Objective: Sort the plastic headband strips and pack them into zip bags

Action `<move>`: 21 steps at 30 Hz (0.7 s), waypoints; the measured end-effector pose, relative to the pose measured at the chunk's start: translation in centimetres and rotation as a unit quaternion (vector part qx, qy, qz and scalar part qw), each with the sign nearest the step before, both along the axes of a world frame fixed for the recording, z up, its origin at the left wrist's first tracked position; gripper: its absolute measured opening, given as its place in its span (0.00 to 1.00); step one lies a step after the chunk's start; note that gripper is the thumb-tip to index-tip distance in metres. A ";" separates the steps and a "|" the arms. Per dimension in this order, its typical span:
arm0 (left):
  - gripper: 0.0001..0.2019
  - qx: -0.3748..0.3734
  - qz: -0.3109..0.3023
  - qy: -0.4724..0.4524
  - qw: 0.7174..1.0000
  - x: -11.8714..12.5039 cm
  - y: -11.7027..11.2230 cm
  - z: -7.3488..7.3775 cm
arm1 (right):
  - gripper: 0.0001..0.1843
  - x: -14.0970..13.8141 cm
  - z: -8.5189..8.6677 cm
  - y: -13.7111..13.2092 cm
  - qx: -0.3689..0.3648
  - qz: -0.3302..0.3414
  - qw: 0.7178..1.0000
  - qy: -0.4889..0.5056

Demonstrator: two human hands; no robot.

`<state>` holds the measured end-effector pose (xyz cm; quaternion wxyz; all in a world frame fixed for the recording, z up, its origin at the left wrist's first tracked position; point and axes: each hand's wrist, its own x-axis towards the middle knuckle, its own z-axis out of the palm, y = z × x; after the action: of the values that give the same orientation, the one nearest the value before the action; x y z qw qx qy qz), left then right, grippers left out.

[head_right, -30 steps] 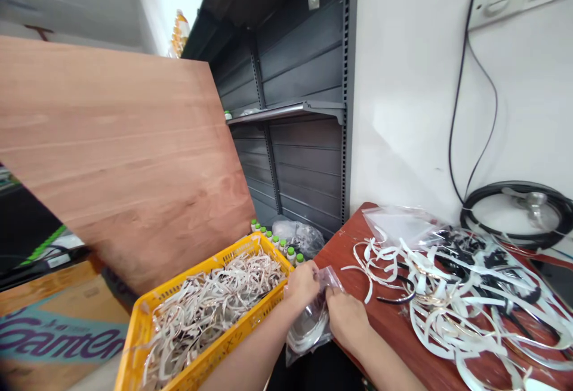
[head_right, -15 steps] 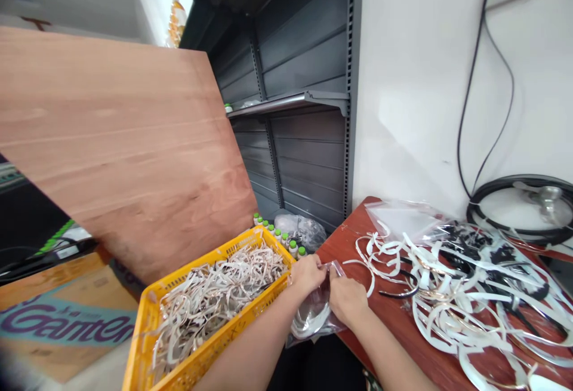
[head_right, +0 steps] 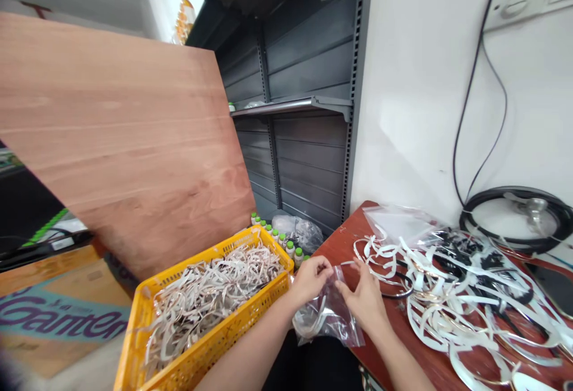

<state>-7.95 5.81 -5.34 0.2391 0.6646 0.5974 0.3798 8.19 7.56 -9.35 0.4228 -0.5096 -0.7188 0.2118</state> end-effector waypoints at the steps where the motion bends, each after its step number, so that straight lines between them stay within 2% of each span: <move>1: 0.06 0.013 -0.010 -0.020 1.000 -0.1 -0.9 0.3 | 0.33 -0.1 0.4 0.0 -0.022 0.038 0.998 0.039; 3: 0.06 0.034 -0.020 -0.056 0.998 -0.3 -2.7 0.9 | 0.30 -0.6 1.7 -0.4 -0.065 0.109 0.988 0.086; 5: 0.06 0.053 -0.017 -0.088 0.995 -0.7 -4.4 1.5 | 0.28 -1.3 3.2 -1.2 -0.086 0.147 0.982 0.083; 8: 0.06 0.080 0.018 -0.125 0.989 -1.9 -6.8 2.4 | 0.27 -2.2 5.1 -3.0 -0.087 0.190 0.978 0.027; 11: 0.06 0.102 0.073 -0.156 0.980 -3.7 -9.1 3.0 | 0.27 -2.5 6.1 -5.1 -0.087 0.221 0.970 -0.042; 16: 0.06 0.122 0.146 -0.193 0.963 -6.5 -13.1 3.4 | 0.26 -3.1 5.7 -8.1 -0.090 0.241 0.961 -0.105; 21: 0.06 0.156 0.211 -0.213 0.941 -8.9 -17.2 3.7 | 0.27 -3.6 3.1 -9.3 -0.105 0.286 0.941 -0.148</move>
<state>-16.89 -11.40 -1.62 0.1688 0.4558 0.5925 0.6424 4.55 -1.75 -6.22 0.1779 -0.3492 -0.8624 0.3204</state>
